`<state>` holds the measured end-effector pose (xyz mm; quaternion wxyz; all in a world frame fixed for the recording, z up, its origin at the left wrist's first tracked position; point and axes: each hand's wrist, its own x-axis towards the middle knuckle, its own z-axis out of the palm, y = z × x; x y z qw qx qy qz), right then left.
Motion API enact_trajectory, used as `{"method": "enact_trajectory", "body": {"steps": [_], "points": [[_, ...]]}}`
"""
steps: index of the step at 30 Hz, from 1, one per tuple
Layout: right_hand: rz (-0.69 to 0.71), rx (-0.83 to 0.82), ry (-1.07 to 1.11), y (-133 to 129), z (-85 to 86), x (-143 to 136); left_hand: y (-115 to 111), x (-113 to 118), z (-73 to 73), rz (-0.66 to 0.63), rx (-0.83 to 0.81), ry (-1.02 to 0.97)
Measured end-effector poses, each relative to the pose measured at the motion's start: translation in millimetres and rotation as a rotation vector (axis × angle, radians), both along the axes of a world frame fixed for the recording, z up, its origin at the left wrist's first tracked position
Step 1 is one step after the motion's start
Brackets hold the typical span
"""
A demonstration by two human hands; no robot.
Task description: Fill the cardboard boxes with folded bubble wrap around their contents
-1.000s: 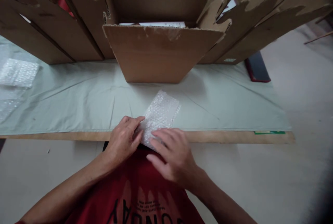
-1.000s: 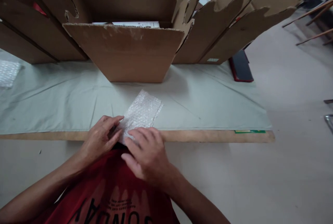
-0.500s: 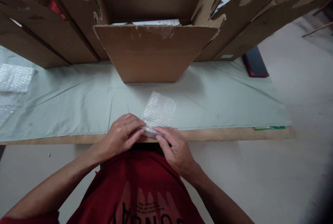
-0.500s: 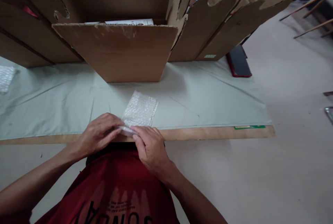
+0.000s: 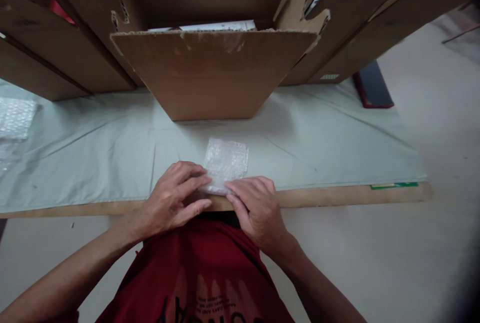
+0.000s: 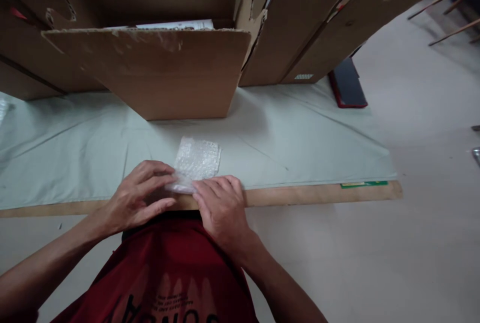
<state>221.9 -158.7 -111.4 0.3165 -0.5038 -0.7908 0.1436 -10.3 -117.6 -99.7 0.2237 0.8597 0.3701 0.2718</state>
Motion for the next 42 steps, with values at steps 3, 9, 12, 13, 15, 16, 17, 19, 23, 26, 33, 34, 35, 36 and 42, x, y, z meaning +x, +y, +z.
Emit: {"method": "enact_trajectory", "body": {"steps": [3,9,12,13,15,16,17,19,23,26,33,34,35,36,42], "points": [[-0.005,-0.043,0.05,4.1,0.1,7.0,4.2,1.6,-1.0,-0.031,0.007,0.004],[-0.133,0.137,-0.145,6.5,1.3,10.1,18.9,18.3,-9.1,0.122,0.04,0.04],[-0.028,0.142,-0.237,11.2,0.7,7.0,18.6,22.7,-8.3,0.205,0.047,0.05],[-0.002,0.133,-0.257,13.6,0.2,6.0,17.6,23.4,-6.8,0.233,0.021,0.032],[0.027,0.127,-0.269,18.6,-1.0,4.7,15.9,24.2,-2.8,0.28,-0.076,-0.029],[0.035,0.132,-0.263,20.5,-1.6,4.6,15.5,24.7,-0.6,0.299,-0.136,-0.065],[0.04,0.141,-0.255,21.6,-2.3,4.9,15.4,25.2,1.3,0.315,-0.193,-0.1],[0.049,0.166,-0.235,21.2,-4.0,6.2,16.4,26.9,4.0,0.322,-0.275,-0.138],[0.064,0.224,-0.218,15.4,-5.9,8.7,19.4,32.9,4.0,0.27,-0.31,-0.102],[0.079,0.26,-0.219,14.6,-2.7,7.1,19.8,37.0,1.8,0.283,-0.296,-0.116],[0.126,0.179,-0.264,20.2,7.1,4.5,19.9,34.5,-4.2,0.294,-0.23,-0.177],[0.132,0.163,-0.249,19.4,6.9,5.6,19.5,32.9,-3.9,0.29,-0.238,-0.176],[0.134,0.151,-0.231,18.4,6.3,6.9,18.9,31.0,-3.2,0.277,-0.248,-0.171],[0.131,0.142,-0.212,17.1,5.8,8.3,17.9,28.8,-1.9,0.252,-0.255,-0.162],[0.133,0.106,-0.052,20.8,10.8,12.6,10.6,15.1,6.1,0.126,-0.282,-0.094]]}}
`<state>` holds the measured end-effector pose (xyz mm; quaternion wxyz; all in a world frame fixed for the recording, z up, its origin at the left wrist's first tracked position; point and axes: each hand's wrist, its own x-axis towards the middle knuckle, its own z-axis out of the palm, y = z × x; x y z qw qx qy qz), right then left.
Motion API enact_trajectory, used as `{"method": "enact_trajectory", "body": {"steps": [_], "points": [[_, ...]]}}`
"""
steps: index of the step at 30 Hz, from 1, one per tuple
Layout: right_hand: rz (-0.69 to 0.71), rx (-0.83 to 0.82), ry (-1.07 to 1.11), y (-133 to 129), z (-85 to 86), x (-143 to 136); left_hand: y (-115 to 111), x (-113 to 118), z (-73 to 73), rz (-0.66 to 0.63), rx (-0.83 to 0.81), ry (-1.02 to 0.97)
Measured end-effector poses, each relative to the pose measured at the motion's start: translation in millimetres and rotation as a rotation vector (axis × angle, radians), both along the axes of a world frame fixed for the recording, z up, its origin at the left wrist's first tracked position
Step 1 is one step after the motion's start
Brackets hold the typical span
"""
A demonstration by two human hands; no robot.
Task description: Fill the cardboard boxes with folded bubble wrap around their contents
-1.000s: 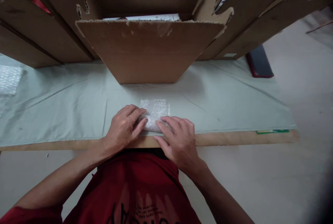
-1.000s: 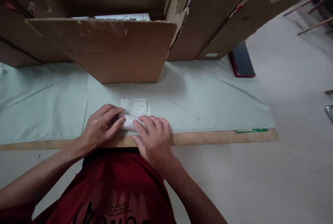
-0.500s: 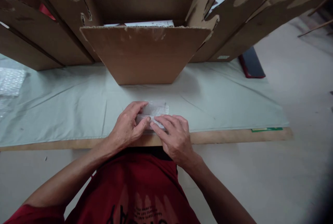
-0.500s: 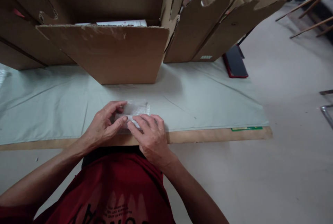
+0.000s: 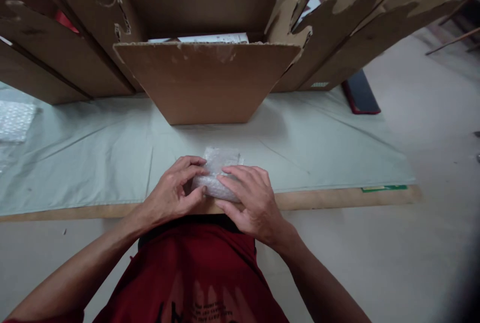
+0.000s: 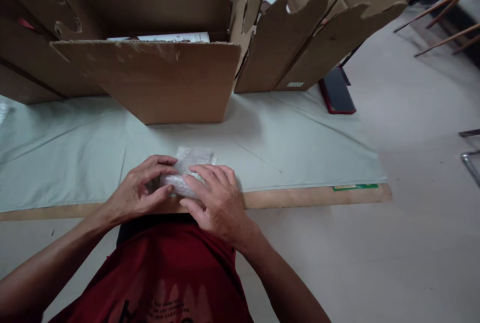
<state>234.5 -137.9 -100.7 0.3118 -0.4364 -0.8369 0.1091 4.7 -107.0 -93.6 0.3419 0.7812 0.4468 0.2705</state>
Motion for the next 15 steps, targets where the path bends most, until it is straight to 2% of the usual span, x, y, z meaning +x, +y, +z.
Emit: {"method": "enact_trajectory", "body": {"steps": [5,10,15], "points": [[-0.225,-0.113,0.004,33.0,3.6,-1.0,-5.0,-0.9,0.6,-0.011,-0.024,0.006],[-0.218,-0.334,0.066,45.6,-3.0,-0.6,-8.1,0.3,-1.6,0.042,-0.011,-0.055],[-0.28,-0.247,0.072,44.9,-4.5,5.8,-7.7,2.2,-3.0,0.056,-0.057,-0.084]]}}
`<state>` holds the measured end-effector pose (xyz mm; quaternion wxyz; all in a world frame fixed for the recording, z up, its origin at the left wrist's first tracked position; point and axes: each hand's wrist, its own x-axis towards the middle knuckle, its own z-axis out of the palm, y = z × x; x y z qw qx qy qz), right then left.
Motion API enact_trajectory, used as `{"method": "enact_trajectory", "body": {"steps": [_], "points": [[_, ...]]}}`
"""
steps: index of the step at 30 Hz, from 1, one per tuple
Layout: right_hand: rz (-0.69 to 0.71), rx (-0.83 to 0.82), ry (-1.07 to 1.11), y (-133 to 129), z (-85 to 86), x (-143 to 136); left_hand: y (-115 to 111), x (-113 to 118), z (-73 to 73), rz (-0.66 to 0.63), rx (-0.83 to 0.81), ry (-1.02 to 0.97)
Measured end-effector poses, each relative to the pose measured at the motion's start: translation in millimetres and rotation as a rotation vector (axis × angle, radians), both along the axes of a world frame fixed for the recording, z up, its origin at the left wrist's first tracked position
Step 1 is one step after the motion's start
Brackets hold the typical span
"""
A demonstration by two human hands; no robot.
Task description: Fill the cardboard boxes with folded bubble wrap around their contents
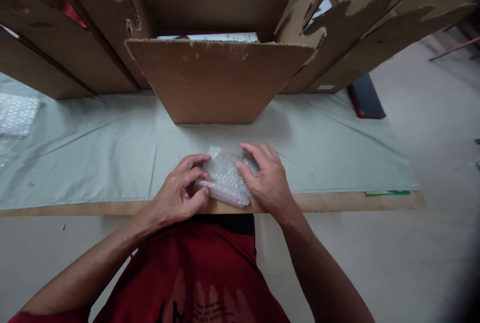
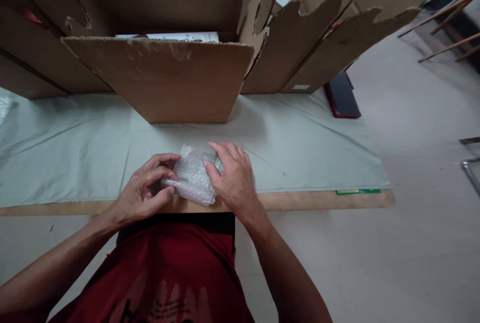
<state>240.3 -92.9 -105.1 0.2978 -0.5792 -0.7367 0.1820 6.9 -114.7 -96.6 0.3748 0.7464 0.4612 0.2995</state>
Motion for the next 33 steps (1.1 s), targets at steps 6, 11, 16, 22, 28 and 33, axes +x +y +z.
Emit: {"method": "enact_trajectory", "body": {"steps": [6,11,16,22,28,33], "points": [[0.069,-0.098,-0.076,15.5,4.4,0.6,1.4,3.6,3.3,-0.009,0.002,-0.001],[0.081,-0.207,0.005,12.2,5.8,8.6,8.9,6.6,-0.8,0.004,0.026,0.027],[0.038,-0.144,-0.133,7.4,0.4,18.5,22.6,12.1,-1.7,-0.02,0.055,0.146],[0.063,0.198,-0.152,-29.6,19.6,6.5,34.1,19.7,4.5,-0.039,-0.047,0.299],[0.164,0.147,-0.277,-51.1,9.0,-18.7,28.1,18.7,1.8,0.156,-0.129,0.112],[-0.054,0.029,0.192,-41.3,6.1,-9.0,-6.4,18.7,7.2,0.358,-0.464,-0.434]]}}
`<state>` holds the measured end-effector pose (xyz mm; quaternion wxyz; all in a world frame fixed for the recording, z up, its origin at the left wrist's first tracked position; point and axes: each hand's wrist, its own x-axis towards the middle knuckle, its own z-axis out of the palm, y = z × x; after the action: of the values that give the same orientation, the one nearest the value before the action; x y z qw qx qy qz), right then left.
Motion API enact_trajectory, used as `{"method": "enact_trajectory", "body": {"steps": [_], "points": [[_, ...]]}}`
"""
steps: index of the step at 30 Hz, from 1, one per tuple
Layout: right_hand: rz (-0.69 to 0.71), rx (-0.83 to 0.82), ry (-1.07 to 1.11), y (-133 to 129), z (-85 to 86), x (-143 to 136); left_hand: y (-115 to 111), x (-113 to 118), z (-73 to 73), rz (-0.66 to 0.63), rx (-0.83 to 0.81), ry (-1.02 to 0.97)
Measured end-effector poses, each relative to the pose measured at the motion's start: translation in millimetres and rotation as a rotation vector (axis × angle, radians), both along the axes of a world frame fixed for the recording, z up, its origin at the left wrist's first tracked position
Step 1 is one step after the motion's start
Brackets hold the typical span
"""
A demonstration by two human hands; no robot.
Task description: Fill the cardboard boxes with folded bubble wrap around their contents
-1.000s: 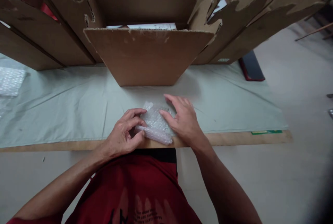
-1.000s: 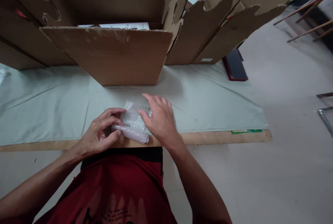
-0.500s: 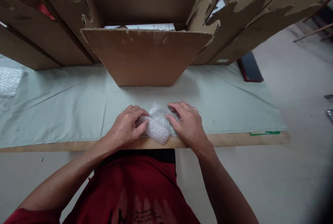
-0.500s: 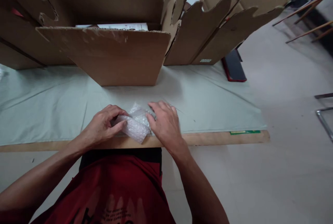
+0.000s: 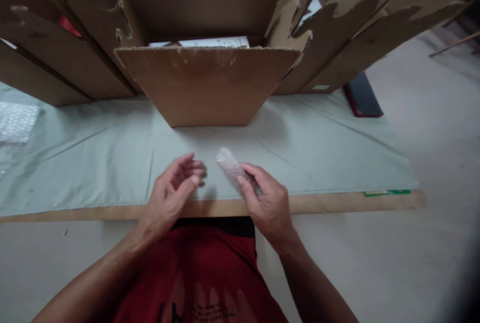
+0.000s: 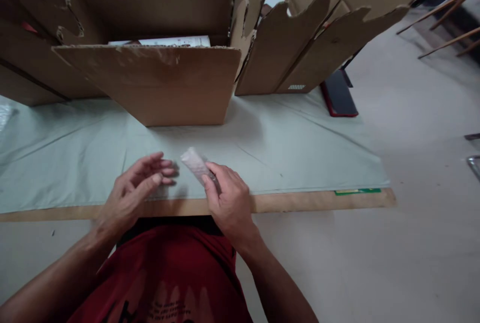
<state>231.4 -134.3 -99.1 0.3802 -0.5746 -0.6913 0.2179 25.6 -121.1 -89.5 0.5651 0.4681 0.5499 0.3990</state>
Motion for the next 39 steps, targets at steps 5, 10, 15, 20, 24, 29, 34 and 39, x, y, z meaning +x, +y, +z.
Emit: {"method": "enact_trajectory", "body": {"steps": [5,10,15,20,24,29,34,39], "points": [[0.03,-0.27,0.426,-8.9,1.9,-8.8,-18.2,26.0,4.4,-0.116,-0.099,-0.268],[0.034,-0.185,0.311,-14.2,3.1,9.1,-15.8,32.8,9.9,-0.089,-0.024,-0.162],[0.347,-0.239,0.225,-1.1,30.1,30.8,-14.7,25.7,18.9,-0.374,0.126,0.103],[0.496,-0.257,0.162,11.3,53.1,27.2,-9.1,23.3,24.5,-0.407,0.1,0.09],[0.462,-0.323,0.143,12.8,57.3,27.1,-3.2,17.7,21.2,-0.403,-0.01,-0.023],[0.332,-0.353,0.121,21.4,65.4,26.0,1.1,9.5,16.7,-0.367,-0.073,-0.171],[0.199,-0.168,0.011,42.2,99.7,38.9,10.6,-1.5,10.8,-0.351,-0.068,-0.253],[-0.131,0.239,-0.085,84.2,165.7,65.7,13.4,-12.0,-13.4,-0.172,-0.025,-0.092]]}}
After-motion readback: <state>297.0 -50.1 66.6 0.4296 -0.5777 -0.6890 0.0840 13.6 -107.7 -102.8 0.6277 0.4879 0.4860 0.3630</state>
